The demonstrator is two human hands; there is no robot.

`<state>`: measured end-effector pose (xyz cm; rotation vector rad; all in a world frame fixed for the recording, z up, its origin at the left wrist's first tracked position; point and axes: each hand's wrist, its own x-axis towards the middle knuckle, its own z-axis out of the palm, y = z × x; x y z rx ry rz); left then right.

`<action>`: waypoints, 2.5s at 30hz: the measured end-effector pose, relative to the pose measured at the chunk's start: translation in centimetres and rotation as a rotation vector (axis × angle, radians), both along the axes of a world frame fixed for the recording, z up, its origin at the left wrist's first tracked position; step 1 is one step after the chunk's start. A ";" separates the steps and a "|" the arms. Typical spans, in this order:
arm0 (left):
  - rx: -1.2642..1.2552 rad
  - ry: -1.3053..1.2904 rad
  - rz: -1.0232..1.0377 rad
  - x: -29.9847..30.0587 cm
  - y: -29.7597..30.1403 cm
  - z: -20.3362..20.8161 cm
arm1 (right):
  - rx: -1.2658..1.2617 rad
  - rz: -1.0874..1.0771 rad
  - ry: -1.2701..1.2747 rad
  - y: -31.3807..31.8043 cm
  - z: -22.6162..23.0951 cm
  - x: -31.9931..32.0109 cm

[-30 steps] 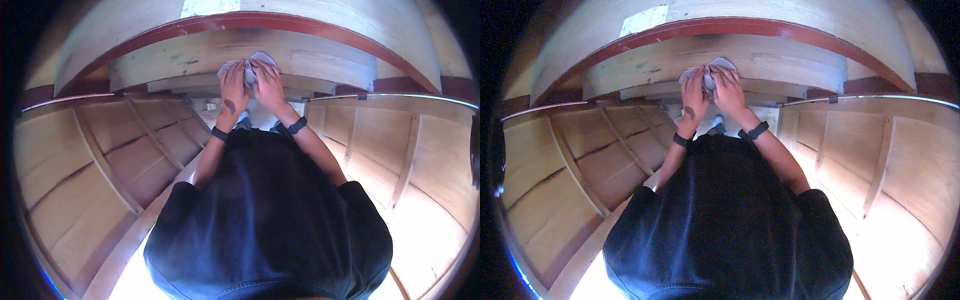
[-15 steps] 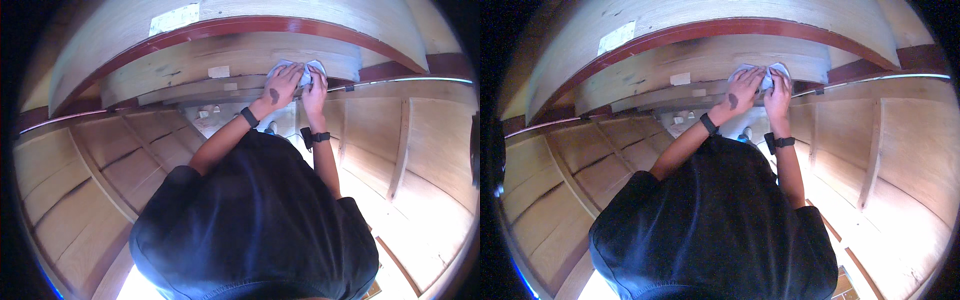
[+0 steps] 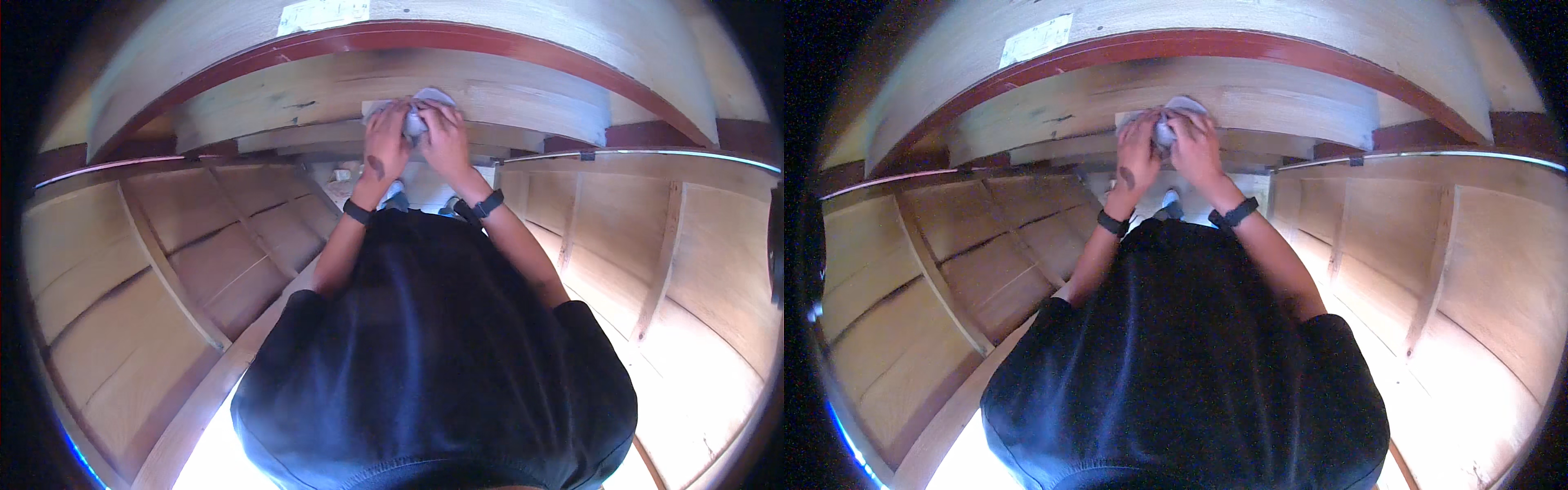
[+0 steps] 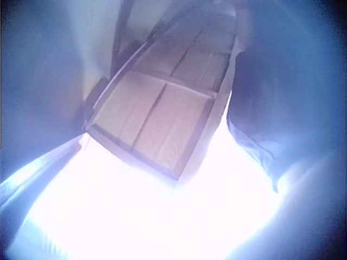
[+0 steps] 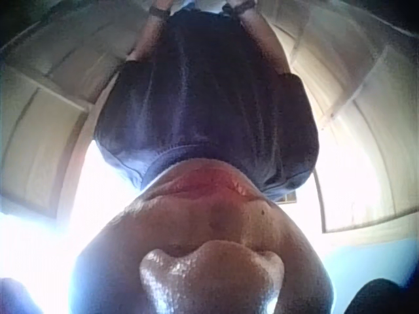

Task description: The person cleans a wooden cabinet and window frame by hand using a cloth. The person wipes the inside and outside of the cabinet doors, the shelves, the window sill, and the track, moving between different sections of the cabinet.

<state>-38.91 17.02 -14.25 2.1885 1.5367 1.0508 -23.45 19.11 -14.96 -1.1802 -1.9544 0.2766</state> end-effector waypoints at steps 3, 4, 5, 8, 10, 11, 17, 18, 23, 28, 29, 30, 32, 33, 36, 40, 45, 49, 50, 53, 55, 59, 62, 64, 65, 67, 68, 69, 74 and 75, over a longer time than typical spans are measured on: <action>0.011 0.000 0.132 -2.7 -0.6 -0.3 | -0.005 0.121 0.025 0.4 -0.1 -3.3; 0.046 0.007 0.168 -3.2 -0.6 -0.6 | -0.008 0.157 0.039 0.4 -0.1 -3.9; 0.045 0.023 0.169 -3.4 -0.6 -0.9 | -0.004 0.139 0.032 0.2 -0.1 -4.1; 0.047 0.060 0.165 -1.8 0.3 -0.9 | 0.019 0.174 0.002 0.4 -0.8 -2.5; 0.024 0.059 0.123 0.1 1.1 -0.9 | 0.009 0.115 0.009 0.2 -0.7 -0.7; 0.001 0.057 0.078 1.3 1.4 -0.9 | -0.002 0.052 0.015 0.0 -0.6 0.6; 0.071 0.090 -0.208 10.2 1.8 -0.4 | -0.012 -0.237 -0.049 -1.0 0.2 10.1; 0.072 0.086 -0.208 11.4 2.0 -0.5 | -0.010 -0.237 -0.053 -1.1 0.1 11.3; 0.065 0.066 -0.354 14.3 2.7 -0.3 | 0.013 -0.376 -0.035 -1.5 -0.5 14.3; 0.038 -0.034 -0.364 12.1 2.5 -0.4 | -0.006 -0.368 0.006 -1.5 -0.4 11.1; 0.026 -0.034 -0.302 10.9 2.2 -0.4 | -0.014 -0.353 -0.049 -1.5 -0.3 9.8; 0.016 -0.032 -0.244 9.7 2.0 -0.3 | -0.014 -0.348 -0.044 -1.4 -0.3 8.5; 0.028 -0.016 -0.173 6.8 1.7 -0.2 | -0.027 -0.229 -0.077 -0.9 -0.2 5.8; 0.036 -0.002 -0.106 5.1 1.5 -0.4 | -0.029 -0.227 -0.072 -0.7 -0.1 4.4; 0.090 0.033 -0.026 0.3 1.2 -1.6 | -0.022 -0.037 -0.033 -0.6 0.3 0.6; 0.109 0.046 0.066 -2.6 0.4 -1.8 | -0.009 0.148 -0.014 -1.1 0.3 -1.9; 0.093 0.112 0.174 -1.1 0.1 -1.5 | -0.032 0.200 -0.020 -0.9 0.0 -0.5; 0.075 0.100 0.088 1.9 0.5 -1.1 | -0.049 0.133 -0.041 -0.8 -0.1 3.2; 0.102 0.111 0.020 3.1 0.9 -1.0 | -0.041 0.055 -0.057 -0.8 0.0 4.5; 0.104 0.100 -0.110 7.2 1.4 -0.6 | -0.036 -0.099 -0.073 -0.8 0.4 8.8; 0.080 0.082 -0.174 9.9 1.8 0.1 | -0.040 -0.177 -0.068 -0.9 0.7 11.5; 0.074 -0.019 -0.319 12.1 2.2 0.5 | -0.011 -0.404 -0.143 -1.4 0.8 15.2; 0.060 0.005 -0.359 11.5 2.5 0.5 | -0.050 -0.466 -0.170 -1.4 0.0 14.9; 0.070 0.039 -0.367 9.8 2.5 0.3 | -0.025 -0.504 -0.286 -1.5 -0.1 13.2; 0.094 0.074 -0.334 8.7 2.3 0.0 | -0.067 -0.444 -0.269 -1.4 -0.1 12.3; 0.114 0.109 -0.298 6.5 1.9 -0.1 | -0.065 -0.379 -0.283 -1.7 0.0 9.7; 0.108 0.115 -0.219 5.2 1.4 -0.1 | -0.061 -0.317 -0.294 -1.7 0.0 8.3; 0.104 0.119 -0.145 4.0 1.2 0.0 | -0.060 -0.315 -0.292 -1.6 0.1 7.0; 0.068 0.194 0.088 -2.1 0.1 -1.3 | -0.067 -0.014 -0.263 -1.1 -0.1 0.4; 0.070 0.187 0.161 -2.8 -0.2 -1.5 | -0.034 0.025 -0.248 -1.0 0.3 -0.7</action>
